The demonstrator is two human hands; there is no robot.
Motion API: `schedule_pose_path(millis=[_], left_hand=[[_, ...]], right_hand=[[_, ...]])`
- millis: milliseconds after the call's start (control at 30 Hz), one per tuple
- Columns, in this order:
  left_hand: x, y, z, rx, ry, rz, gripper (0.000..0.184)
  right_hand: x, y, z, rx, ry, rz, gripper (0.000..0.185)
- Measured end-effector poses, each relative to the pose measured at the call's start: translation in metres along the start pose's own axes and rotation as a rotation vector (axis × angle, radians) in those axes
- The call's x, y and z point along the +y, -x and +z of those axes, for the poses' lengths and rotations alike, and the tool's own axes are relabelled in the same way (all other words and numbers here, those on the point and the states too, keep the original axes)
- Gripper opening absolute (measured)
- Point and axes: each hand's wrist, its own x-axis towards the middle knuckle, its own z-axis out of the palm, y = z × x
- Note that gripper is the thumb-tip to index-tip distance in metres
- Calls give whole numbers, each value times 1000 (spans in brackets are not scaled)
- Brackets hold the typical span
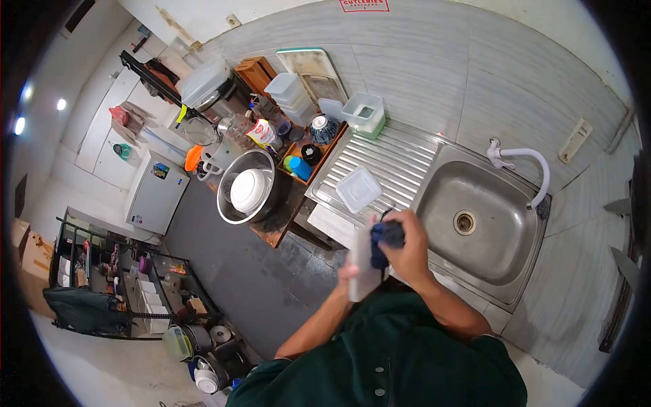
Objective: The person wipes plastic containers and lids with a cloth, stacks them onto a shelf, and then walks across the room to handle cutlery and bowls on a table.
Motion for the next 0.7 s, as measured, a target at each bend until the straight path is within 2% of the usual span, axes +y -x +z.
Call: schedule_pose_path(millis=[33, 67, 100, 167, 233, 267, 333, 367, 400, 433, 500, 533, 600, 633, 700], left_hand=[[-36, 10, -49, 41, -89, -132, 118], [-36, 10, -42, 44, -86, -125, 118], [-31, 7, -30, 75, -113, -130, 119], [-24, -4, -26, 117, -133, -113, 118], [-19, -13, -48, 3, 115, -83, 119], [-1, -15, -37, -64, 91, -62, 122], [18, -11, -8, -15, 115, 32, 116], [22, -10, -2, 32, 137, 121, 112], [15, -3, -11, 57, 53, 90, 119], [5, 1, -15, 60, -67, 41, 120], [-6, 14, -5, 118, -272, -110, 114], [-12, 15, -2, 125, -266, -104, 114], [-21, 13, 1, 150, -103, -44, 104], [-23, 10, -14, 125, -83, -34, 101], [-14, 6, -15, 110, 98, 35, 102]], right_hand=[[5, 2, 6, 81, -137, 126, 45], [10, 2, 12, 158, -275, 247, 44], [3, 3, 12, 158, -278, 211, 39], [-11, 13, 8, -9, -256, 2, 34], [-14, 27, 7, -210, -267, -68, 33], [-16, 28, 7, -285, -305, -109, 34], [-7, 25, 3, -372, -298, -192, 35], [1, 22, 5, -307, -236, -141, 35], [7, 22, 7, -244, -174, -87, 35], [10, 24, 10, -144, -248, 150, 36], [4, 9, 12, 132, -199, 199, 36], [-9, 6, 12, 173, -325, 277, 36], [-1, 16, 11, 30, -282, 88, 36], [1, 24, 7, -147, -297, 22, 37], [-3, 34, 3, -301, -167, -216, 37]])
